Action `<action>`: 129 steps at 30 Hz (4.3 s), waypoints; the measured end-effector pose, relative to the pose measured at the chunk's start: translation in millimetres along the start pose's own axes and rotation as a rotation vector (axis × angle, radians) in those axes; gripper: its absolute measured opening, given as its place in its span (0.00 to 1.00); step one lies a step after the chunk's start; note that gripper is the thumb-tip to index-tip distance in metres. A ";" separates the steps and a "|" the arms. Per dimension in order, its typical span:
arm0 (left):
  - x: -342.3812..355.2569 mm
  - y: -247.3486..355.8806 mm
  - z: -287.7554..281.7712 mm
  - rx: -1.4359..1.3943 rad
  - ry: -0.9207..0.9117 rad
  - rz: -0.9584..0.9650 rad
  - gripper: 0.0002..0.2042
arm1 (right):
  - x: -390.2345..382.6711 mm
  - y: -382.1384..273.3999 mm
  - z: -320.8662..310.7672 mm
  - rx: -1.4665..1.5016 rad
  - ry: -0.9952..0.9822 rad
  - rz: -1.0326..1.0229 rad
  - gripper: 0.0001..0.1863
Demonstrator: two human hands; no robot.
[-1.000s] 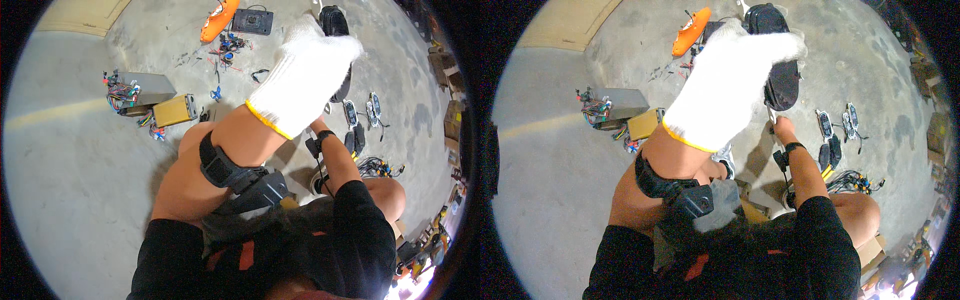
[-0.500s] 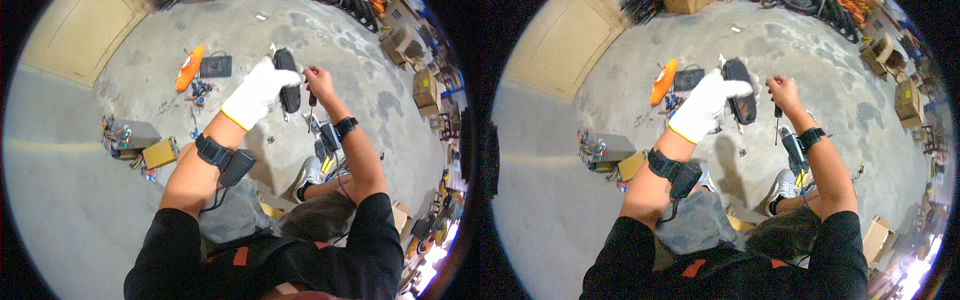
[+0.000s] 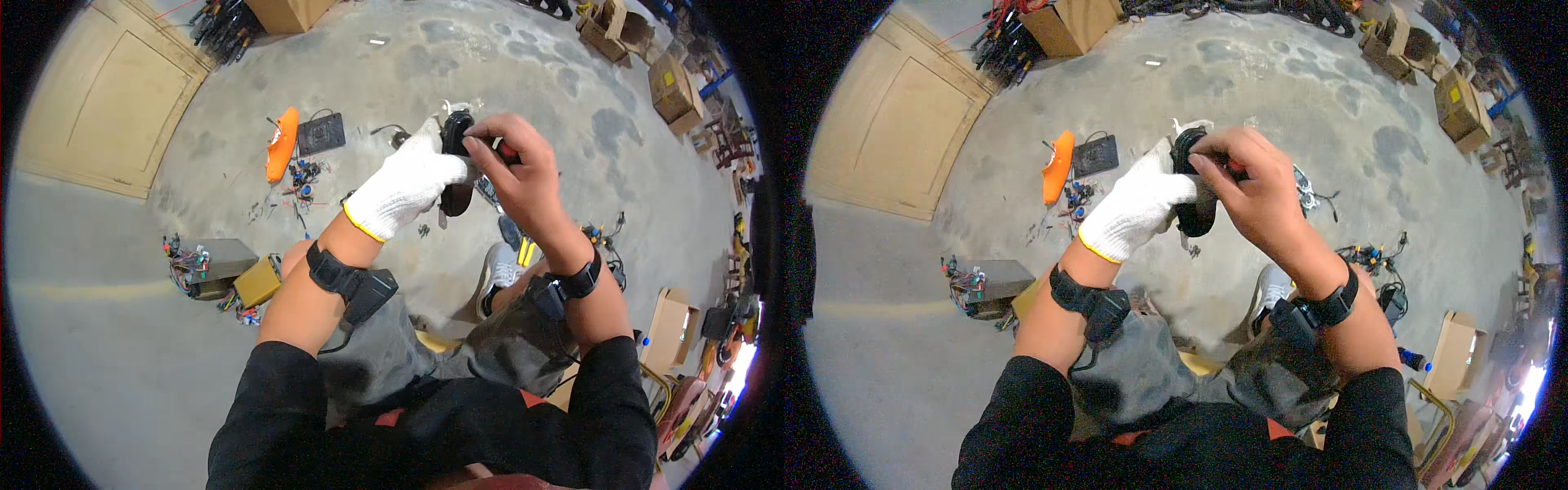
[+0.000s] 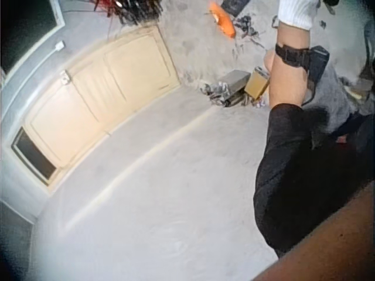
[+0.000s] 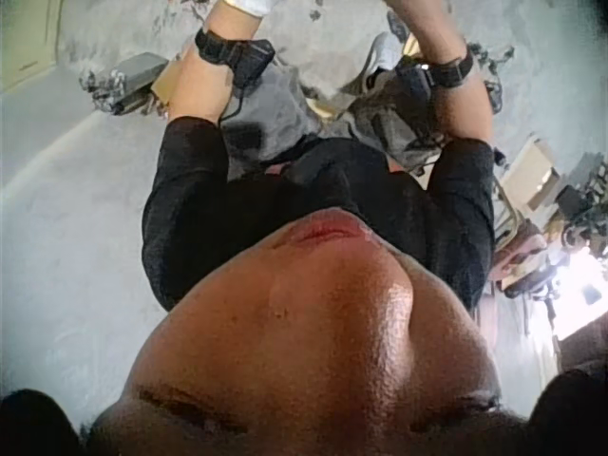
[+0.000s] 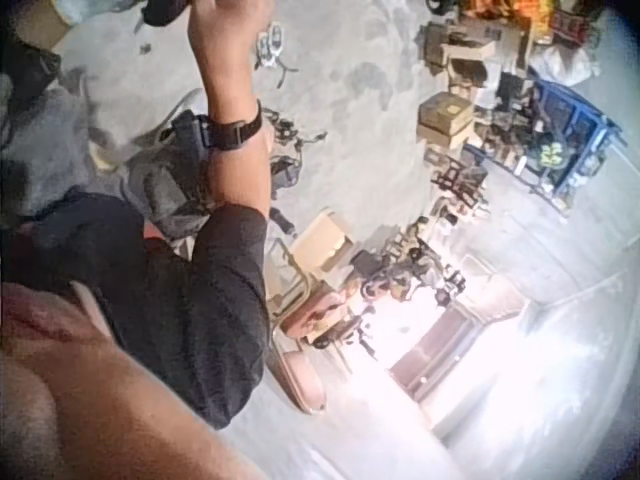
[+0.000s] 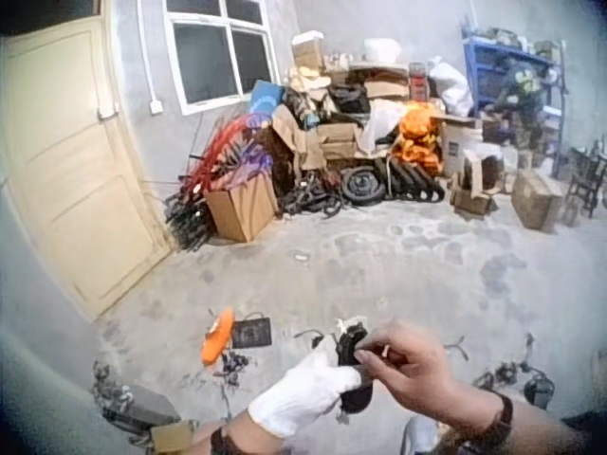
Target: Using a screwdriver to repair a small electronic component, possibly a motorcycle display or sensor.
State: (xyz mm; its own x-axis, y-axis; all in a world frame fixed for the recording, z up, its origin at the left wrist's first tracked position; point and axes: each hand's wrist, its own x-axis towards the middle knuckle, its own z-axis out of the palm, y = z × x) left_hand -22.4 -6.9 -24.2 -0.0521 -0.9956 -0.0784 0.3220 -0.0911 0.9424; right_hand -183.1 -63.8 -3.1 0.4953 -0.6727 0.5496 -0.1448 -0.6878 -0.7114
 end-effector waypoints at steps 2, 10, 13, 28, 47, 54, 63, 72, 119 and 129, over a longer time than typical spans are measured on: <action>-1.7 0.2 4.6 0.124 -0.020 0.014 0.21 | -0.5 2.3 -0.9 0.004 -0.023 -0.006 0.06; -6.4 0.9 9.0 0.302 0.026 -0.065 0.19 | 0.6 4.6 -3.8 0.000 -0.123 -0.002 0.06; -2.2 -2.9 7.7 0.295 0.004 -0.013 0.18 | 0.5 5.8 -4.5 -0.040 -0.109 -0.024 0.06; 3.6 1.9 9.3 0.448 0.017 -0.090 0.24 | 1.7 10.1 -8.0 -0.087 -0.161 0.068 0.07; 2.2 11.3 19.5 0.431 -0.037 -0.111 0.43 | 3.5 18.0 -30.7 0.164 -0.316 0.510 0.22; -2.4 20.8 16.5 0.229 -0.353 -0.141 0.36 | 0.0 14.0 -44.5 0.368 -0.293 0.552 0.18; -4.1 0.1 32.2 0.514 -0.045 0.004 0.43 | -2.5 27.6 -36.0 0.199 -0.164 0.363 0.25; 3.1 -3.5 21.4 0.751 -0.039 0.241 0.43 | 0.3 32.2 -37.8 0.047 -0.098 0.362 0.23; 6.7 -1.5 12.9 0.114 0.367 0.064 0.42 | 8.7 37.6 -46.6 0.546 0.463 0.078 0.25; 5.7 -0.8 11.7 0.134 0.341 0.052 0.41 | 7.7 37.3 -44.2 0.540 0.427 0.037 0.24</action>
State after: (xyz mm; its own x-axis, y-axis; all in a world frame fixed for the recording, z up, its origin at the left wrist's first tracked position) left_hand -34.0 -12.2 -21.6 0.2861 -0.9516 -0.1121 0.1885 -0.0588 0.9803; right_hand -222.6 -106.7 -6.1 0.1016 -0.8176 0.5668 0.3469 -0.5048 -0.7904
